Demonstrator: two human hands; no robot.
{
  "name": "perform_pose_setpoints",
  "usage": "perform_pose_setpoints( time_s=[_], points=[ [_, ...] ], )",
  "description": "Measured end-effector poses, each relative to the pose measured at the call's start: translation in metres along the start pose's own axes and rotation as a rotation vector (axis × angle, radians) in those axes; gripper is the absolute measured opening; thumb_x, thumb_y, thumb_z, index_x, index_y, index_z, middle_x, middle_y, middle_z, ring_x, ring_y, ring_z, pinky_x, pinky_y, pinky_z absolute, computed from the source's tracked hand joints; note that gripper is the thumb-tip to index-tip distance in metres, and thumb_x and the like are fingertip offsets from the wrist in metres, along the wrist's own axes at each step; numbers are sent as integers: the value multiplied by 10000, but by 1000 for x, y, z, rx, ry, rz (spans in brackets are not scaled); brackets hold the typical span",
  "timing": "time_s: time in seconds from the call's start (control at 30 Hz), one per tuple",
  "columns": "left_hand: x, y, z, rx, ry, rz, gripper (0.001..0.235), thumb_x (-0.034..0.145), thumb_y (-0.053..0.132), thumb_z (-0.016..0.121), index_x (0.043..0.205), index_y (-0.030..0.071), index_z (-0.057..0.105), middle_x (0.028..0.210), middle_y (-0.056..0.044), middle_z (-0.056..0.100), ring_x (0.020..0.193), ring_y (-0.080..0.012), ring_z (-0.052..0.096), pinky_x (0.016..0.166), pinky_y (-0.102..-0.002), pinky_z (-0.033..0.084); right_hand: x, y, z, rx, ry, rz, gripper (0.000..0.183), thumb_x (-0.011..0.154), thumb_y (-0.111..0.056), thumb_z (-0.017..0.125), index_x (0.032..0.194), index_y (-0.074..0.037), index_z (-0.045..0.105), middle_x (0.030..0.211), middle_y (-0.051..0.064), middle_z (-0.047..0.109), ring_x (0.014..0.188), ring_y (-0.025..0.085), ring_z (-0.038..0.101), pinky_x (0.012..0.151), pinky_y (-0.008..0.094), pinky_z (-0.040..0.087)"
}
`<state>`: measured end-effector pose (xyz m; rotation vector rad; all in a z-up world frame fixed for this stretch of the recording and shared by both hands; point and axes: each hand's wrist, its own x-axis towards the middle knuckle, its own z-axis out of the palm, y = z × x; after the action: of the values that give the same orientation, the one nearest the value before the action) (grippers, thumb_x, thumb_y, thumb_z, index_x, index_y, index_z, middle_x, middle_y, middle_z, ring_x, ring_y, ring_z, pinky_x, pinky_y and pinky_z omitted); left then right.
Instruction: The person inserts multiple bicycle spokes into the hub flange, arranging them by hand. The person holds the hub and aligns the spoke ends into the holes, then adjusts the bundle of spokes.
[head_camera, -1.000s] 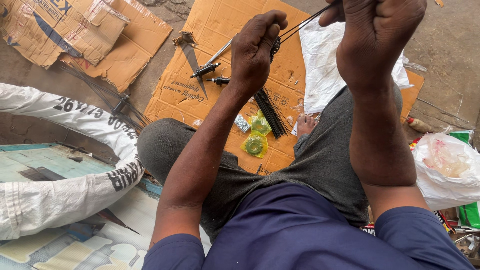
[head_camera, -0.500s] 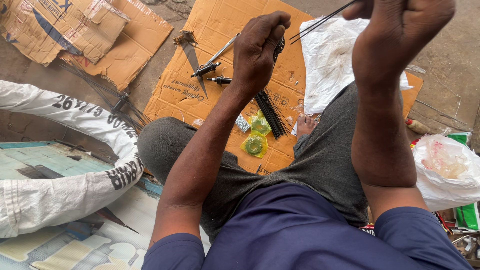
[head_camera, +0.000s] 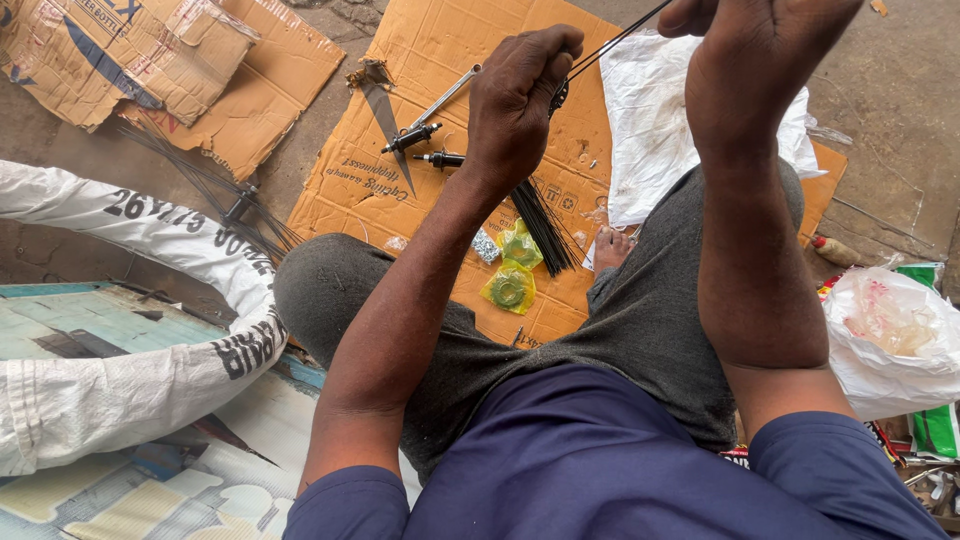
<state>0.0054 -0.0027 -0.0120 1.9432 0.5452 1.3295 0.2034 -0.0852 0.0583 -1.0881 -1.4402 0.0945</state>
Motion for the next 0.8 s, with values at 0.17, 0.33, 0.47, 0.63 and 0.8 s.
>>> perform_pose_setpoints(
  time_s=[0.17,0.33,0.47,0.63,0.8],
  points=[
    [-1,-3,0,-22,-7,11,166,1102,159,605,1245,116,677,1089,-15,765,1030,-165,733,879,-322,622,-3,15,-5,-66,-48,-10,98,1211,91,382,1272,19,355,856,212,702,741,261,757,697,329,683],
    [-2,-5,1,-14,7,-12,179,1105,168,591,1255,112,672,1097,-19,762,1020,-155,734,856,-313,629,0,6,-3,4,-40,14,156,1172,56,387,1315,15,341,916,182,702,780,232,768,731,314,698],
    [-1,-8,3,20,50,-28,169,1108,175,591,1243,126,680,1067,-1,769,986,-138,734,838,-310,626,6,-8,5,-68,-66,-49,152,1230,19,432,1117,38,533,848,180,695,739,246,764,682,308,668],
    [-1,-9,0,3,19,-49,181,1108,182,589,1257,125,674,1076,-5,766,999,-141,738,838,-300,634,9,-8,14,-48,-53,-56,223,1232,10,459,1049,39,584,810,161,702,690,217,744,645,277,629],
    [-1,-8,-2,-38,-6,-34,187,1116,168,579,1272,119,669,1094,-18,766,1032,-147,741,866,-308,633,2,22,5,-2,36,137,170,1149,36,396,1092,40,556,838,121,723,746,190,743,732,279,646]
  ],
)
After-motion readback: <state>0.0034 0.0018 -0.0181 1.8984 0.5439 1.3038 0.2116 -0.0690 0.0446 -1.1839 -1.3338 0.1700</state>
